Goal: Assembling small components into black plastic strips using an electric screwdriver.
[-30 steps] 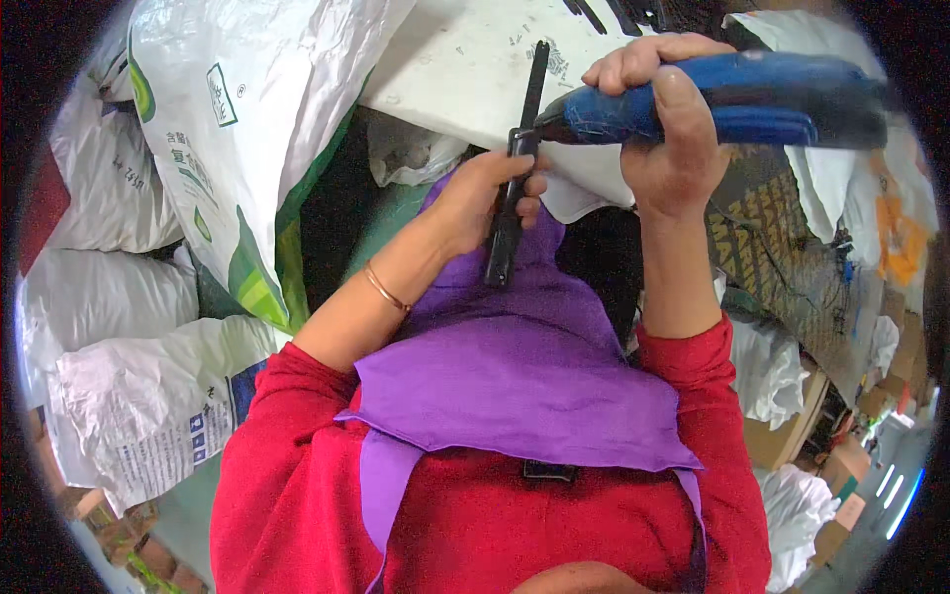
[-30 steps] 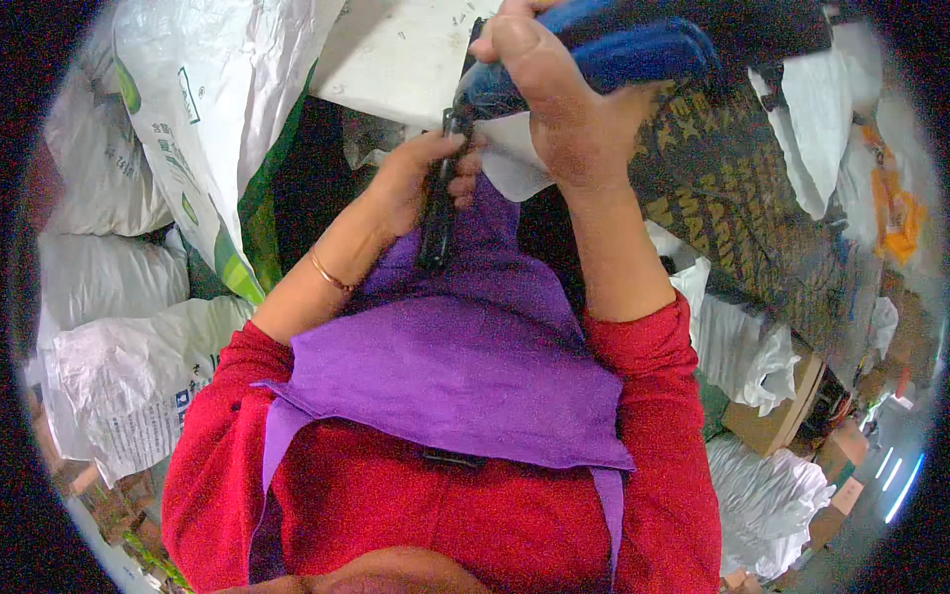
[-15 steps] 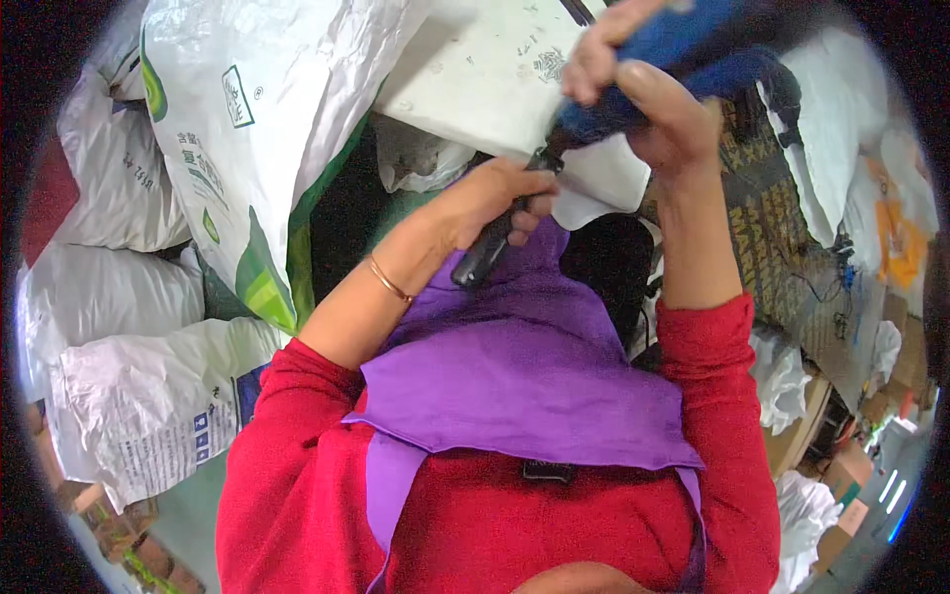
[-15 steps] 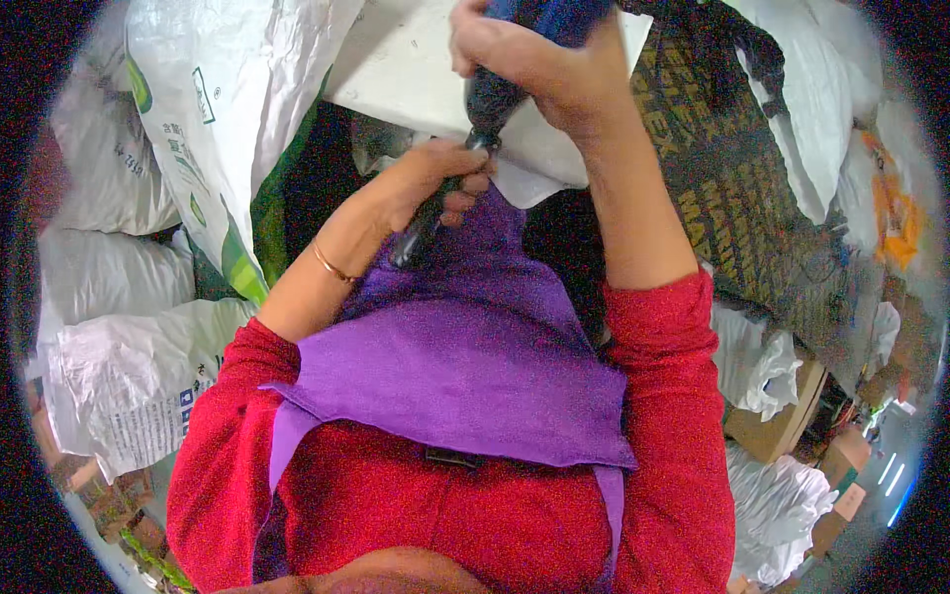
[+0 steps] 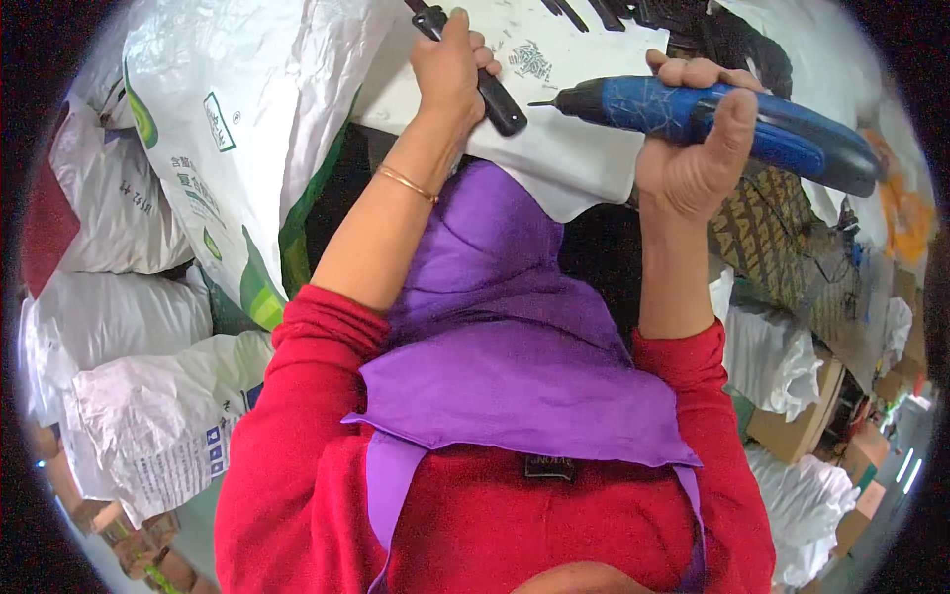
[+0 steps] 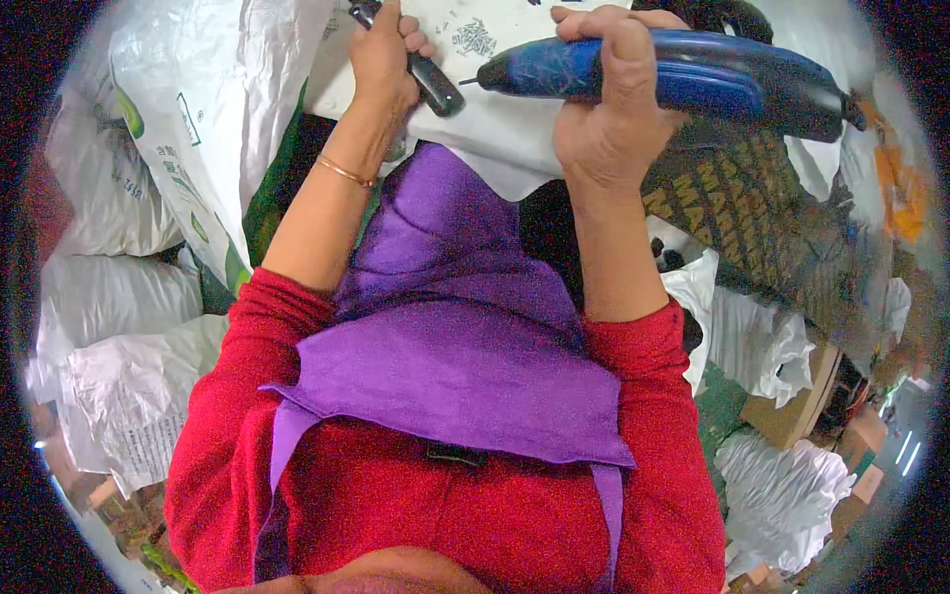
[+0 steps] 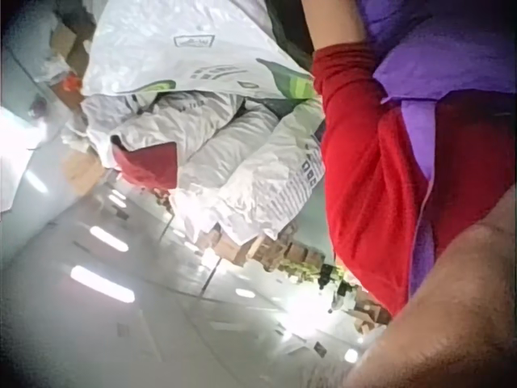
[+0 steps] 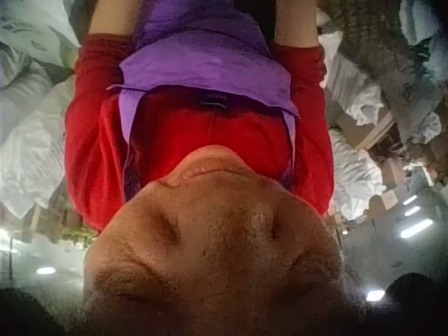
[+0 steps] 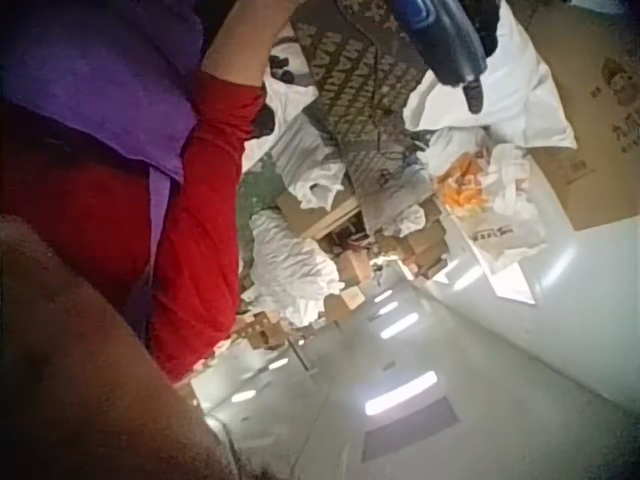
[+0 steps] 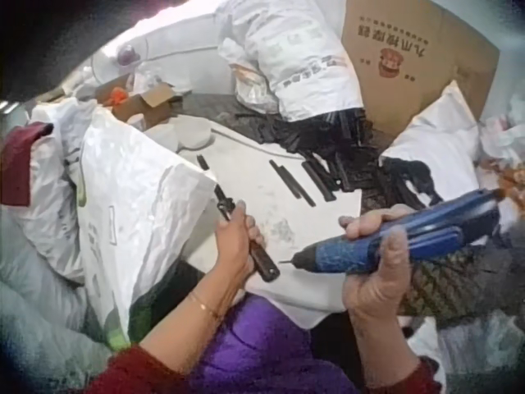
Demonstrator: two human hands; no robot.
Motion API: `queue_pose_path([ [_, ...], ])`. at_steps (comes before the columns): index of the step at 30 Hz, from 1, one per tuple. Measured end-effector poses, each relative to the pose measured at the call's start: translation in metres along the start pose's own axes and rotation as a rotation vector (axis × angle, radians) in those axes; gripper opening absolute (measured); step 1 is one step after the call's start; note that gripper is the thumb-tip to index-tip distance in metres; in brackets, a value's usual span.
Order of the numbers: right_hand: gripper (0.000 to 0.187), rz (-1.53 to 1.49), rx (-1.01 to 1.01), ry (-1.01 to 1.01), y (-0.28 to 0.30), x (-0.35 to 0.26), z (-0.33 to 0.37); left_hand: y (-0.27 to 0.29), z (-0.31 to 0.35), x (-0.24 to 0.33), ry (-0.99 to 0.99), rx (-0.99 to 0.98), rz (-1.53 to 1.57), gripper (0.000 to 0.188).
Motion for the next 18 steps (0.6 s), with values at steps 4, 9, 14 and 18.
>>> queue_pose_path([
  [4, 0.026, -0.048, 0.013, -0.057, 0.003, 0.010, 0.007, -0.003, 0.004, 0.000, -0.003, 0.135, -0.006, 0.022],
  [9, 0.026, -0.049, -0.006, -0.067, 0.000, 0.013, 0.009, 0.006, -0.002, -0.004, 0.013, 0.124, 0.013, 0.022],
  [14, 0.024, -0.068, -0.036, -0.071, -0.001, 0.016, 0.010, 0.003, -0.001, -0.004, 0.017, 0.146, 0.019, 0.022],
  [18, 0.024, -0.054, -0.066, -0.058, -0.006, 0.014, 0.011, 0.003, 0.000, -0.005, 0.020, 0.151, 0.024, 0.023],
])
Point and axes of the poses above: each hand's wrist, its own z-axis away from the middle knuckle, its own y-axis out of the back of the hand, x = y × z, the point moved 5 cm from there along -z, towards the middle knuckle, and after that the axes turned 7 degrees about y, right-handed, at the moved point
